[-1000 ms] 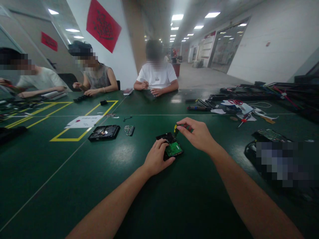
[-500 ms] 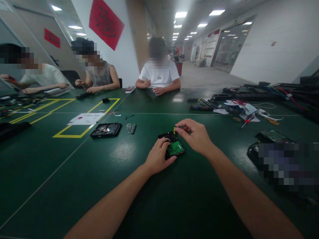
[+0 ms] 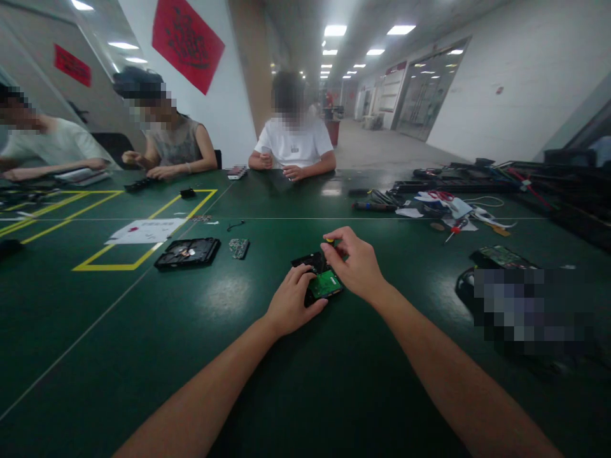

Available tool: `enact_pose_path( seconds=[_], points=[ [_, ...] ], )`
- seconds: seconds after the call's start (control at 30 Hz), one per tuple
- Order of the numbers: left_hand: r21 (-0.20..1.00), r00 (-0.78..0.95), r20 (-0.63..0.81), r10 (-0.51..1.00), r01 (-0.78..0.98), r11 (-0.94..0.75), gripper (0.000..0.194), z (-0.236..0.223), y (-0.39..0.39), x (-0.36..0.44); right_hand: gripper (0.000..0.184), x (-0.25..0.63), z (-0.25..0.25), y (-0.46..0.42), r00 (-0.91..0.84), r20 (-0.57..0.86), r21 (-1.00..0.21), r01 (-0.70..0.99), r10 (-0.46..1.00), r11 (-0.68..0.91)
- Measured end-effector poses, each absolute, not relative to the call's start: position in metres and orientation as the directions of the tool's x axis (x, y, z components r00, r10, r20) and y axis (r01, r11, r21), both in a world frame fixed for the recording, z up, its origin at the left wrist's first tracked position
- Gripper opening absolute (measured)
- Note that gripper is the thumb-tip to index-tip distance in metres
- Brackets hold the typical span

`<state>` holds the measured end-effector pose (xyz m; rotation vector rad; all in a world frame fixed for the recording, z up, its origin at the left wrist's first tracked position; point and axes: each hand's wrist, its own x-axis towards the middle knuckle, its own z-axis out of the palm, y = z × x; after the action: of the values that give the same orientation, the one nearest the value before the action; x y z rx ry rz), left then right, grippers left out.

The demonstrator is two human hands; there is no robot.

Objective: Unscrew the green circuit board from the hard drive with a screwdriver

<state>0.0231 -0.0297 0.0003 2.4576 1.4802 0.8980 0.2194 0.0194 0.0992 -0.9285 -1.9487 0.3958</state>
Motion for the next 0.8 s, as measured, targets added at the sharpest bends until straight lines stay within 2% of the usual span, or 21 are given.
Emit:
enact_pose_path(
  seconds=[0.1, 0.2, 0.47, 0.8],
  points=[
    [0.407, 0.332, 0.438, 0.836, 0.755, -0.514, 0.054, -0.0033, -0.0281, 0.0234, 0.023, 0.2204, 0.0985, 0.0227, -0.297, 0.63, -0.568, 0.454, 0.718, 0.686],
    [0.402, 0.331, 0.441, 0.834, 0.758, -0.514, 0.052, -0.005, -0.0272, 0.0235, 0.017, 0.2223, 0.0985, 0.0258, -0.302, 0.632, -0.546, 0.479, 0.714, 0.687],
    [0.382, 0.335, 0.421, 0.843, 0.777, -0.5, 0.052, -0.0048, -0.0272, 0.0246, 0.02, 0.2226, 0.1002, 0.0215, -0.337, 0.561, -0.626, 0.424, 0.756, 0.654],
    [0.41, 0.322, 0.44, 0.838, 0.759, -0.506, 0.049, -0.0032, -0.0276, 0.0246, 0.012, 0.2232, 0.1015, 0.0235, -0.324, 0.659, -0.527, 0.444, 0.678, 0.725]
  ],
)
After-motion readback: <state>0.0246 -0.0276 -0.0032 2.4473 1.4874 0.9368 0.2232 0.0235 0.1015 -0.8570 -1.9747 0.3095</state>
